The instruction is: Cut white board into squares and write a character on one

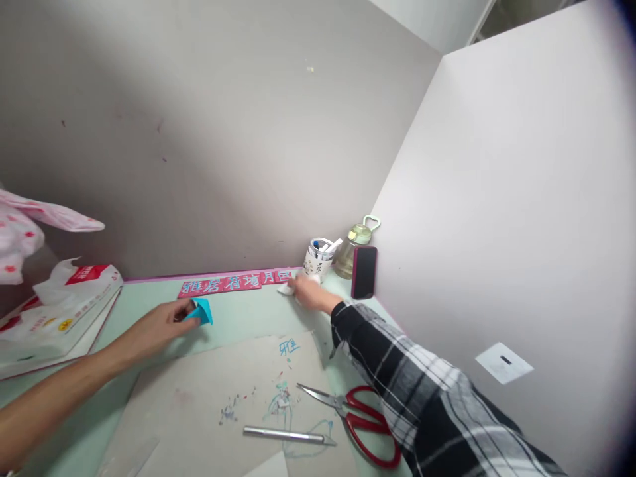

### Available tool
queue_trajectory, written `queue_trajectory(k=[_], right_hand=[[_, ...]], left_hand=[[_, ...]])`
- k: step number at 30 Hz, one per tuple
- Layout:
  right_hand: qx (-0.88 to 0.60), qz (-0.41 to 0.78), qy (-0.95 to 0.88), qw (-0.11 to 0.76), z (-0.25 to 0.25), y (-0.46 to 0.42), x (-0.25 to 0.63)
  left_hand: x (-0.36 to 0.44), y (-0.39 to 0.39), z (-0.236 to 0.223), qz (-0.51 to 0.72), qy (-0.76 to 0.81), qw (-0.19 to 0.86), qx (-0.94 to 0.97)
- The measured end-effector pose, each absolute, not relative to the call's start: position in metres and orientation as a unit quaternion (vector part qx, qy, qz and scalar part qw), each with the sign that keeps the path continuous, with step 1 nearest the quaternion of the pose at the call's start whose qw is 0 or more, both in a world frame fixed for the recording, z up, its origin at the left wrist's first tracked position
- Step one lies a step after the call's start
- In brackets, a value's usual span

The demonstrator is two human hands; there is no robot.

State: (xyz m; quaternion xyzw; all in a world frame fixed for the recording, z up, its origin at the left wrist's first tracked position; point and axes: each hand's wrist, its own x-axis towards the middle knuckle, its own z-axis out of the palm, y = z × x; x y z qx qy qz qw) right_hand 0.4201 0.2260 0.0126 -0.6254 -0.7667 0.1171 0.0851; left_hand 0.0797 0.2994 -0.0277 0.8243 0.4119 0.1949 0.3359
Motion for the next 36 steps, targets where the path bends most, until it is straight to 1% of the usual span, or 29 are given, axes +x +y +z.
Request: queue_trajectory(k=[3,6,9,12,16,18,22,25,28,32,34,36], right_hand=[[-0.594,0.170,-0.786,0.029,0.006,0.210,0.421],[-0.542,0.225,-0.810,-0.007,0.014,0.203,0.422],[-0.557,0.203,-0.805,0.024,0.026,0.218,0.424],[-0.591,0.159,-0.789,0.061,0.022,0.231,0.405],[-0.551,0.168,-0.816,0.051,0.004,0.219,0.358],[-0.543,0.159,-0.823,0.048,0.006,0.208,0.352],[-0.648,0.068,-0.755,0.071,0.027,0.194,0.400],[-0.728,0.022,-0.682,0.061,0.028,0.184,0.444],[-0.746,0.034,-0.665,0.033,0.015,0.167,0.459],[-0.682,0.104,-0.724,0.007,0.013,0.150,0.457],[-0.653,0.115,-0.748,0.022,0.022,0.157,0.458],[-0.652,0.091,-0.751,0.055,0.030,0.176,0.458]], left_hand=[[0.081,0.287,-0.042,0.137,0.385,0.354,0.841],[0.081,0.276,-0.049,0.102,0.377,0.357,0.848],[0.080,0.272,-0.050,0.107,0.389,0.352,0.844],[0.082,0.272,-0.047,0.105,0.389,0.354,0.844],[0.083,0.275,-0.044,0.099,0.379,0.355,0.849],[0.082,0.277,-0.045,0.098,0.377,0.358,0.849],[0.082,0.281,-0.047,0.095,0.382,0.362,0.845],[0.083,0.281,-0.049,0.097,0.385,0.362,0.844],[0.083,0.280,-0.050,0.100,0.388,0.361,0.842],[0.084,0.279,-0.046,0.097,0.389,0.366,0.840],[0.086,0.280,-0.042,0.090,0.389,0.371,0.839],[0.090,0.280,-0.037,0.080,0.388,0.375,0.838]])
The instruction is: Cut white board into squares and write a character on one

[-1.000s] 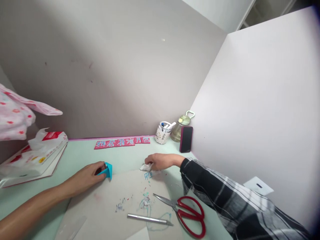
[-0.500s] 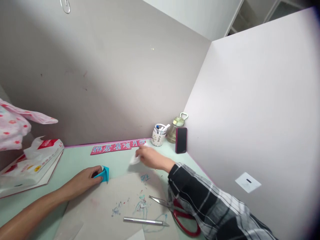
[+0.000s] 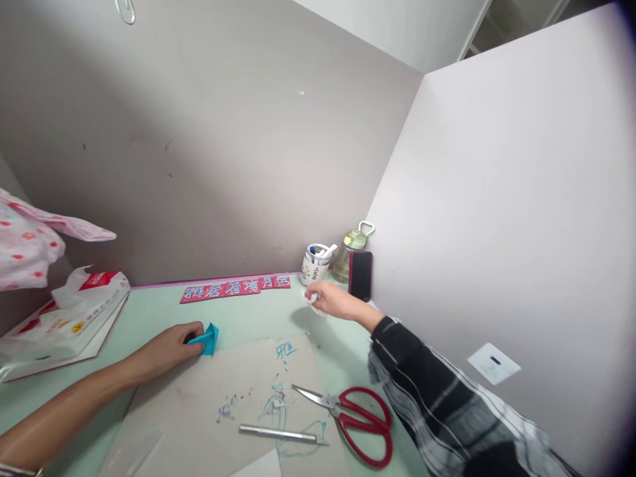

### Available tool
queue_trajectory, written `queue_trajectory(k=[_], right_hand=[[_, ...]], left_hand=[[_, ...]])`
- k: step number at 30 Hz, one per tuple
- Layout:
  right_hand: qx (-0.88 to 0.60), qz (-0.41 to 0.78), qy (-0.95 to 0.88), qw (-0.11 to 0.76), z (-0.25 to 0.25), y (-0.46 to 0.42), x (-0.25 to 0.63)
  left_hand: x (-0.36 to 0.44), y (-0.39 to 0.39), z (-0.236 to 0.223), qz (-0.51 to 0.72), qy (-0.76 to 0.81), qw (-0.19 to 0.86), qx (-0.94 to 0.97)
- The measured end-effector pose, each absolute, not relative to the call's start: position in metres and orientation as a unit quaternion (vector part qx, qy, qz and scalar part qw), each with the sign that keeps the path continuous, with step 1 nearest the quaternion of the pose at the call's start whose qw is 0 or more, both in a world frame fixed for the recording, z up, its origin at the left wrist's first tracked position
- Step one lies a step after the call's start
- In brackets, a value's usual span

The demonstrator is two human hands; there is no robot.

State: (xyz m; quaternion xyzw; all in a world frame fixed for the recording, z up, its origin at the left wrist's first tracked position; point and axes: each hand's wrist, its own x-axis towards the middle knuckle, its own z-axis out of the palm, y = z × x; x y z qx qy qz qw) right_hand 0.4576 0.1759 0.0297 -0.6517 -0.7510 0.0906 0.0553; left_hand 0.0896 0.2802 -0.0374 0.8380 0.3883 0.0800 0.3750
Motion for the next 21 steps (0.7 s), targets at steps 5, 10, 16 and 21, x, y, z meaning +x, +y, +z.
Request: queue_trajectory(k=[5,10,16,21], right_hand=[[-0.672,0.037,-0.734,0.089,0.012,0.221,0.436],[-0.631,0.071,-0.768,0.078,-0.010,0.190,0.422],[-0.620,0.090,-0.771,0.113,0.018,0.146,0.471],[-0.686,0.048,-0.715,0.125,0.002,0.148,0.489]], left_hand=[[0.093,0.282,-0.034,0.067,0.386,0.377,0.840],[0.086,0.284,-0.037,0.085,0.375,0.414,0.825],[0.144,0.280,-0.005,0.127,0.346,0.535,0.760],[0.256,0.269,0.019,0.168,0.299,0.554,0.758]])
